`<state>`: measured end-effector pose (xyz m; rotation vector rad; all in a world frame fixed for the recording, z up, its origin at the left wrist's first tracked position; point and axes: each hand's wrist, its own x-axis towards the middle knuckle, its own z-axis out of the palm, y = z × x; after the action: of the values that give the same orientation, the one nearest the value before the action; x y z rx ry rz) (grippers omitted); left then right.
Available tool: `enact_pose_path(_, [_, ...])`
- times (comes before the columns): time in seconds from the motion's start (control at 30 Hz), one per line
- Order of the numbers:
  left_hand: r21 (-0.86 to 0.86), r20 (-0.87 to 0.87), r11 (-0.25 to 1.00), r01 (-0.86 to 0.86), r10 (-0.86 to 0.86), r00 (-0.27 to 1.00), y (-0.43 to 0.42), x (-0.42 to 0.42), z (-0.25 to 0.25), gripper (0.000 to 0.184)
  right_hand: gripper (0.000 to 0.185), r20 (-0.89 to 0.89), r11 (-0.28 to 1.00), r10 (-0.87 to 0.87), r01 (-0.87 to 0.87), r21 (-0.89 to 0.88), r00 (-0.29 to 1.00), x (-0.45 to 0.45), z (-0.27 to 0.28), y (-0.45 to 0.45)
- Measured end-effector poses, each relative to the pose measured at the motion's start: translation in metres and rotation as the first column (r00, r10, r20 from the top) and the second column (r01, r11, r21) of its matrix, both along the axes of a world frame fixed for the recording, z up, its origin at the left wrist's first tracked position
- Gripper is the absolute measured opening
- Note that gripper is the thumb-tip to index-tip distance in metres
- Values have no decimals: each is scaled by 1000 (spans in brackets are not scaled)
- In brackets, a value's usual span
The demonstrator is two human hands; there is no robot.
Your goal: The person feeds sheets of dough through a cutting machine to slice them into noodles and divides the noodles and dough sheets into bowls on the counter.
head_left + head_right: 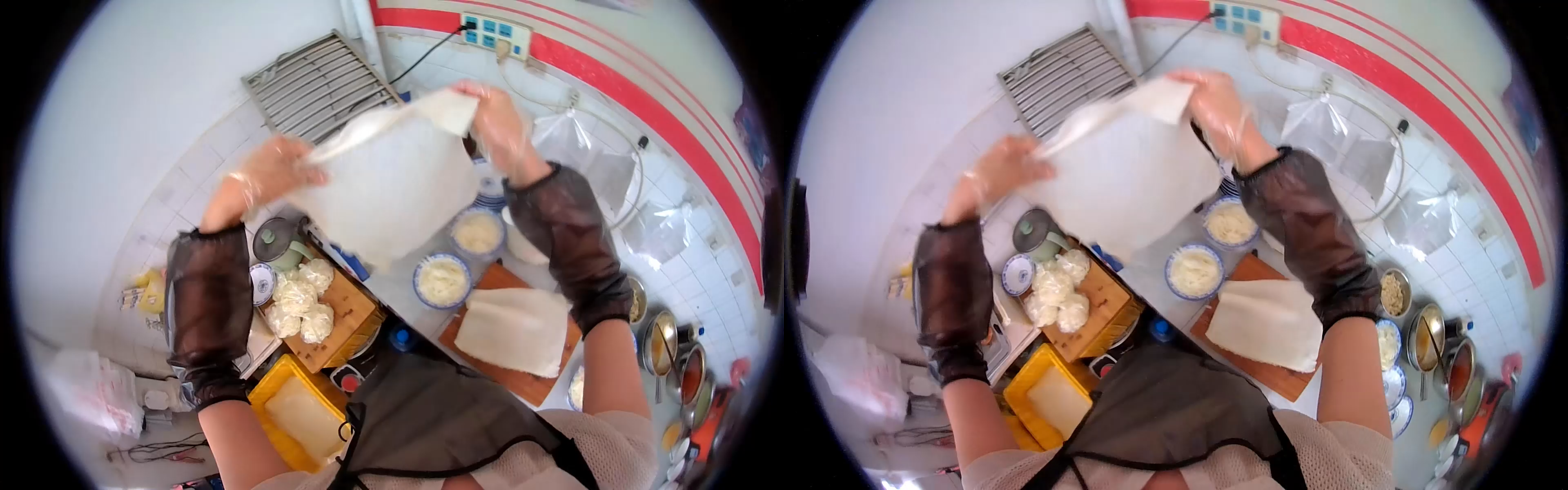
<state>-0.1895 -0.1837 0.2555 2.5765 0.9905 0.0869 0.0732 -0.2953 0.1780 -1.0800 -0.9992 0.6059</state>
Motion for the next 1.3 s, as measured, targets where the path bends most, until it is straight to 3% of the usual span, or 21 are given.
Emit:
enact_pose_path(0.07, [263,106,961,87,-118,987,72,-9,-8,38,18,29,1000,5,-5,10,1000,7,20,37])
enact_pose_path(0.1, [266,111,961,77,-110,988,94,-8,-9,38,18,42,999,-26,24,36,999,7,32,51])
enact_pose_path(0.17, [19,514,994,-105,80,854,121,-5,-5,31,18,58,997,-54,50,64,997,12,46,80])
enact_pose_path(0.27, [91,611,982,-168,78,788,141,8,6,28,21,300,971,-235,206,124,925,38,47,140])
enact_pose_path(0.3, [94,616,981,-172,78,784,153,12,10,28,21,304,971,-233,202,130,924,50,43,165])
enact_pose_path(0.4, [116,614,967,-226,109,781,195,28,4,25,23,563,944,-321,304,126,762,72,32,219])
enact_pose_path(0.47, [65,626,969,-237,145,766,219,37,-4,23,25,577,907,-376,415,69,725,80,22,245])
enact_pose_path(0.6, [80,654,962,-262,148,742,243,49,-19,21,27,611,917,-356,390,84,706,110,-3,308])
enact_pose_path(0.7, [55,673,961,-271,164,721,242,53,-26,20,29,432,909,-377,416,3,819,106,-6,312])
enact_pose_path(1.0, [65,661,970,-235,135,738,239,56,-35,21,36,557,906,-384,416,75,736,97,-5,296])
enact_pose_path(1.1, [4,675,977,-215,156,721,231,56,-35,20,38,548,900,-400,427,85,735,92,-5,292])
enact_pose_path(1.2, [-28,676,969,-245,199,709,229,56,-40,19,40,580,893,-357,449,-17,732,84,-3,280])
enact_pose_path(1.3, [-68,694,973,-220,204,690,226,53,-43,19,39,504,927,-326,375,4,800,93,-14,287])
